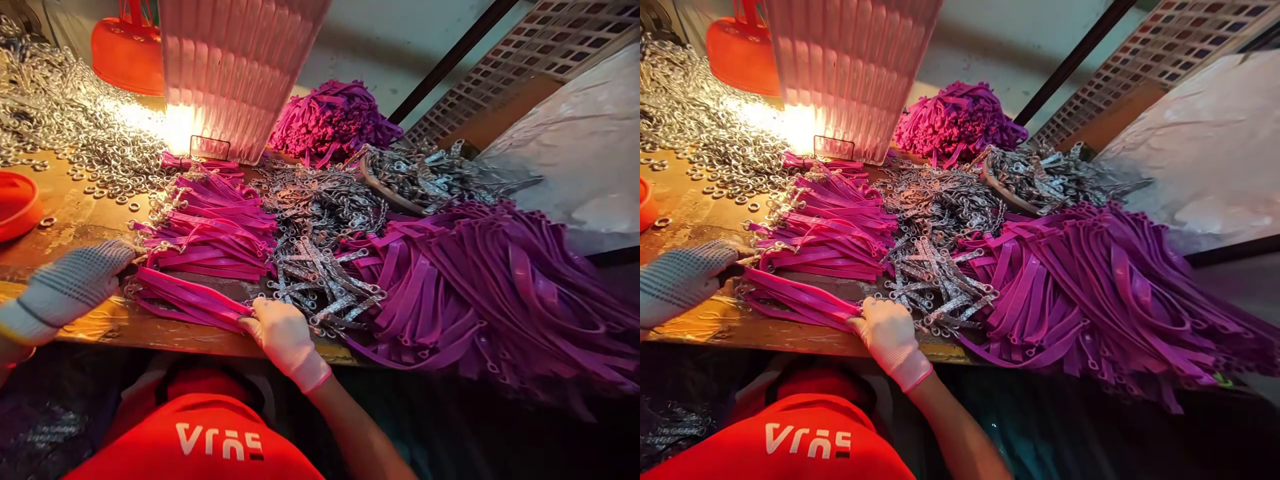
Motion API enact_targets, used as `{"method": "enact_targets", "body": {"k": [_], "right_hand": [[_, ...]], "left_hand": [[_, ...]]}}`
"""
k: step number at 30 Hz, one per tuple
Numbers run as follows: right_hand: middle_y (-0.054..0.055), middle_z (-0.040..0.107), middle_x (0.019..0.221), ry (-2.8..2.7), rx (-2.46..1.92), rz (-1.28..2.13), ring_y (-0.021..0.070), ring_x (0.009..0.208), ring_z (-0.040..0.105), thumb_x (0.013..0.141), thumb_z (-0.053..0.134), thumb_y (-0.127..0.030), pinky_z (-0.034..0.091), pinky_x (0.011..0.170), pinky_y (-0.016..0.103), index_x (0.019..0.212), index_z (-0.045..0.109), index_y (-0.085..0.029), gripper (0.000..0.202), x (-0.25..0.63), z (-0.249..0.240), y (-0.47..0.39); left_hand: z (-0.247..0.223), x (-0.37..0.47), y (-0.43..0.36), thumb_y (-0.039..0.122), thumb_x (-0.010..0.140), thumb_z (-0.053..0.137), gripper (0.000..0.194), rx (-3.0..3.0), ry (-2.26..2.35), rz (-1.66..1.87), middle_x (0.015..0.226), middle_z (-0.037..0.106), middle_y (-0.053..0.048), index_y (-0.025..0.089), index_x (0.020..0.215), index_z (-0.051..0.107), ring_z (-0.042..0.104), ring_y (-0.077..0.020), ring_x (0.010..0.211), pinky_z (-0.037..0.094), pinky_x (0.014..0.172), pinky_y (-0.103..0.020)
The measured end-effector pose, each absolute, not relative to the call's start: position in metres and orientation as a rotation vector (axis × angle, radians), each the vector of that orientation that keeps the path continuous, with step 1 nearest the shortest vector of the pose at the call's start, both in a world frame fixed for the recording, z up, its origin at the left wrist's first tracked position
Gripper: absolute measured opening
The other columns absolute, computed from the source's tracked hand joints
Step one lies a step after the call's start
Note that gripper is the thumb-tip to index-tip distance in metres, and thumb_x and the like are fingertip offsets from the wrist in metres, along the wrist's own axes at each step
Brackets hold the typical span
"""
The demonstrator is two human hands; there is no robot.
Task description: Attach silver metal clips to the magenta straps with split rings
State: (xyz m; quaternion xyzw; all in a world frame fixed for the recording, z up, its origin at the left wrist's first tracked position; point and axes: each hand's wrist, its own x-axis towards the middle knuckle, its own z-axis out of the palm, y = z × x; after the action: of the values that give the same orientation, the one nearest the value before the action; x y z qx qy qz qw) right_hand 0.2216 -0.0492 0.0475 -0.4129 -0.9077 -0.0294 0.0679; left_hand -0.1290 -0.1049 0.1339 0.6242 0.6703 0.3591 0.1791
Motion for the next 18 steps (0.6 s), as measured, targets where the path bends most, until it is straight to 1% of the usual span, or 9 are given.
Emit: {"method": "enact_targets", "body": {"k": [2,4,6,8,9,10,12,15,18], "right_hand": [[0.008,0.070,0.081,-2.654,-1.177,-0.071,0.0240,0.076,0.062,0.097,0.057,-0.054,0.037,0.066,0.033,0.091,0.066,-0.019,0.036,0.226,0.048,-0.032],[0.010,0.071,0.093,-2.500,-1.129,-0.075,0.0256,0.087,0.062,0.098,0.059,-0.044,0.043,0.075,0.035,0.104,0.067,-0.019,0.027,0.232,0.046,-0.005],[0.011,0.071,0.108,-2.420,-1.042,-0.055,0.0270,0.102,0.060,0.096,0.060,-0.026,0.045,0.087,0.039,0.114,0.067,-0.019,0.021,0.235,0.038,0.023],[0.010,0.069,0.116,-2.420,-0.939,0.035,0.0271,0.110,0.058,0.092,0.057,-0.014,0.046,0.093,0.041,0.117,0.068,-0.021,0.028,0.235,0.023,0.046],[0.010,0.069,0.114,-2.418,-0.909,0.086,0.0267,0.110,0.059,0.090,0.057,-0.012,0.047,0.093,0.041,0.116,0.069,-0.022,0.030,0.234,0.015,0.054],[0.010,0.069,0.110,-2.410,-0.897,0.129,0.0264,0.106,0.059,0.090,0.056,-0.012,0.048,0.091,0.041,0.114,0.070,-0.023,0.030,0.233,0.006,0.059],[0.009,0.068,0.100,-2.385,-0.897,0.180,0.0260,0.097,0.060,0.090,0.057,-0.016,0.050,0.085,0.042,0.107,0.073,-0.023,0.025,0.233,-0.006,0.065],[0.008,0.067,0.091,-2.380,-0.878,0.208,0.0260,0.091,0.060,0.090,0.061,-0.022,0.050,0.081,0.042,0.100,0.074,-0.024,0.016,0.237,-0.009,0.065],[0.008,0.068,0.101,-2.234,-0.837,0.249,0.0268,0.104,0.061,0.093,0.061,-0.025,0.048,0.094,0.047,0.099,0.069,-0.024,0.011,0.236,0.009,0.055]], "left_hand": [[0.120,-0.119,-0.114,0.017,0.068,0.075,0.020,1.555,1.896,1.082,0.086,0.070,-0.001,0.020,0.088,0.078,0.058,-0.0140,0.077,0.042,0.063,-0.016],[0.105,-0.095,-0.120,0.029,0.079,0.071,0.022,1.220,1.814,1.132,0.083,0.068,-0.003,0.019,0.099,0.075,0.056,-0.0122,0.068,0.041,0.056,-0.015],[0.092,-0.068,-0.119,0.045,0.090,0.059,0.038,0.868,1.599,1.116,0.077,0.067,-0.006,0.015,0.109,0.072,0.049,-0.0095,0.051,0.036,0.044,-0.016],[0.082,-0.045,-0.112,0.056,0.092,0.053,0.054,0.508,1.246,1.040,0.087,0.071,-0.013,0.010,0.117,0.068,0.048,-0.0088,0.047,0.031,0.038,-0.016],[0.078,-0.036,-0.108,0.057,0.090,0.055,0.058,0.367,1.074,1.005,0.095,0.071,-0.017,0.008,0.118,0.067,0.053,-0.0101,0.050,0.030,0.037,-0.016],[0.076,-0.030,-0.105,0.054,0.088,0.060,0.057,0.265,0.934,0.983,0.103,0.071,-0.020,0.007,0.119,0.066,0.058,-0.0123,0.056,0.031,0.036,-0.016],[0.073,-0.022,-0.102,0.040,0.084,0.068,0.048,0.213,0.827,0.978,0.110,0.070,-0.021,0.007,0.119,0.066,0.064,-0.0148,0.066,0.033,0.038,-0.015],[0.075,-0.014,-0.108,0.019,0.076,0.073,0.042,0.286,0.902,0.986,0.099,0.070,-0.014,0.008,0.117,0.066,0.059,-0.0087,0.060,0.030,0.039,-0.013],[0.078,-0.007,-0.115,0.025,0.081,0.074,0.042,0.424,1.019,0.986,0.090,0.069,-0.007,0.012,0.119,0.062,0.051,-0.0047,0.052,0.027,0.039,-0.014]]}}
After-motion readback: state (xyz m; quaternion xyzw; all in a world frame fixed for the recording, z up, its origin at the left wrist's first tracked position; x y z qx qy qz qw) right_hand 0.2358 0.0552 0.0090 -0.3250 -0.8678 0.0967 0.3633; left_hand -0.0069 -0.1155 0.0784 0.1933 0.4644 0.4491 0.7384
